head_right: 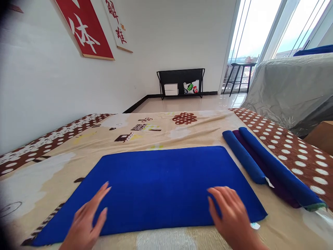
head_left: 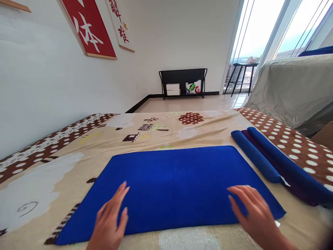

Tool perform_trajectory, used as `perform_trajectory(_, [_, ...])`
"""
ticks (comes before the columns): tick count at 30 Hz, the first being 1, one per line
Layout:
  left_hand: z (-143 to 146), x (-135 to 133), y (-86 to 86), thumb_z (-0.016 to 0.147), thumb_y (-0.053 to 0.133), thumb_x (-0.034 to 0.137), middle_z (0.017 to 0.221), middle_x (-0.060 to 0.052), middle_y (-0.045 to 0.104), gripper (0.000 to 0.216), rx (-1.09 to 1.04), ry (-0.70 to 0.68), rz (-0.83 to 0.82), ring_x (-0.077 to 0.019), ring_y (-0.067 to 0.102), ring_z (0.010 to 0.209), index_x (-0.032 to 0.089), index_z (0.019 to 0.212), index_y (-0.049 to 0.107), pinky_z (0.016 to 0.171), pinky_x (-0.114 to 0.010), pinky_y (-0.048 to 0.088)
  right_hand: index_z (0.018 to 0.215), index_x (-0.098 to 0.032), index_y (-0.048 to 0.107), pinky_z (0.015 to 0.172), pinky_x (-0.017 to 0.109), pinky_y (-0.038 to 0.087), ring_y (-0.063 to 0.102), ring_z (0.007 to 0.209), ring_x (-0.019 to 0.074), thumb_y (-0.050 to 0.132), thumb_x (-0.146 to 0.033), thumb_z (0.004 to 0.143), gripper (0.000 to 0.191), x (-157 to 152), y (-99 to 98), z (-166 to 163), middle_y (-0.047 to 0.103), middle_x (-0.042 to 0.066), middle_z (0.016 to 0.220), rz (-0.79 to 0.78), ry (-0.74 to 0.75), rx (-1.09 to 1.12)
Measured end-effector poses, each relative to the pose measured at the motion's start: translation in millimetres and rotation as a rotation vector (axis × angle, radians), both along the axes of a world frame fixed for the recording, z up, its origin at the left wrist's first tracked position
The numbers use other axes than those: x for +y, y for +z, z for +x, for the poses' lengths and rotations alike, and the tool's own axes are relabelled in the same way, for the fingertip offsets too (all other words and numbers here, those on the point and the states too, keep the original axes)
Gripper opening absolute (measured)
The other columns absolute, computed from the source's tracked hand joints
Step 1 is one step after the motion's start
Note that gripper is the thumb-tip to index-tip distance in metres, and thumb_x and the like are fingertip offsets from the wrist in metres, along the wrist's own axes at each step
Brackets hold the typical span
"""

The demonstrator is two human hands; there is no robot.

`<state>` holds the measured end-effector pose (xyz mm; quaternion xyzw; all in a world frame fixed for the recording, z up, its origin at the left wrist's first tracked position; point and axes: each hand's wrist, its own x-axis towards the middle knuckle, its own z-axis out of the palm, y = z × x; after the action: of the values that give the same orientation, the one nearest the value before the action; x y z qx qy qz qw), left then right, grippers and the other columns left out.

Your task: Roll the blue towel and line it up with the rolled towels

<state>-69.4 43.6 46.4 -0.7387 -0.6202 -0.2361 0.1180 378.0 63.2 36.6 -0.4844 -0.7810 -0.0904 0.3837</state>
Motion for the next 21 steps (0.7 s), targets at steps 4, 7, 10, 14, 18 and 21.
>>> perform_trajectory(4, [96.8, 90.4, 28.6, 0.087, 0.036, 0.007, 0.160, -0.007, 0.036, 0.066, 0.059, -0.216, -0.191, -0.0189, 0.034, 0.147, 0.021, 0.152, 0.036, 0.117, -0.041, 0.032, 0.126, -0.021, 0.061, 0.103, 0.035, 0.045, 0.060, 0.117, 0.0188, 0.048, -0.015, 0.093, 0.036, 78.2, 50.8, -133.3, 0.068, 0.007, 0.124, -0.217, 0.316, 0.039])
perform_trajectory(7, [137.6, 147.4, 18.3, 0.091, 0.042, 0.015, 0.156, -0.012, 0.043, 0.057, 0.117, -0.136, -0.337, -0.0236, 0.035, 0.147, 0.017, 0.148, 0.043, 0.115, -0.044, 0.035, 0.133, -0.020, 0.059, 0.110, 0.034, 0.041, 0.055, 0.128, 0.0173, 0.041, -0.014, 0.095, 0.042, 134.7, 41.7, -187.0, 0.061, 0.008, 0.137, -0.376, 0.206, 0.152])
perform_trajectory(10, [142.1, 172.3, -13.1, 0.096, 0.036, 0.019, 0.157, -0.014, 0.039, 0.055, 0.109, -0.029, -0.352, -0.0280, 0.033, 0.147, 0.016, 0.151, 0.038, 0.115, -0.053, 0.032, 0.126, -0.016, 0.065, 0.112, 0.039, 0.040, 0.053, 0.133, 0.0206, 0.033, -0.018, 0.099, 0.042, 164.9, 5.9, -197.9, 0.061, 0.011, 0.137, -0.457, 0.104, 0.173])
perform_trajectory(14, [132.7, 175.6, -39.2, 0.099, 0.029, 0.022, 0.160, -0.007, 0.034, 0.054, 0.104, -0.007, -0.348, -0.0222, 0.028, 0.150, 0.022, 0.153, 0.037, 0.120, -0.050, 0.025, 0.126, -0.018, 0.065, 0.118, 0.036, 0.033, 0.046, 0.139, 0.0188, 0.040, -0.027, 0.099, 0.038, 172.7, -29.8, -191.2, 0.058, 0.007, 0.141, -0.512, 0.117, 0.106])
perform_trajectory(18, [122.3, 181.8, -40.8, 0.102, 0.027, 0.034, 0.161, -0.003, 0.032, 0.053, 0.096, 0.009, -0.360, -0.0191, 0.027, 0.150, 0.025, 0.153, 0.036, 0.121, -0.048, 0.023, 0.140, -0.018, 0.054, 0.122, 0.039, 0.025, 0.038, 0.144, 0.0180, 0.039, -0.038, 0.101, 0.047, 176.4, -36.8, -177.9, 0.050, 0.007, 0.149, -0.513, 0.099, 0.029])
perform_trajectory(21, [91.8, 190.2, -39.7, 0.102, 0.026, 0.043, 0.162, -0.001, 0.030, 0.053, 0.085, 0.074, -0.378, -0.0193, 0.027, 0.150, 0.029, 0.153, 0.035, 0.121, -0.049, 0.021, 0.142, -0.020, 0.052, 0.124, 0.040, 0.020, 0.035, 0.146, 0.0175, 0.038, -0.044, 0.102, 0.049, 184.3, -39.3, -144.7, 0.046, 0.005, 0.152, -0.511, 0.064, -0.030])
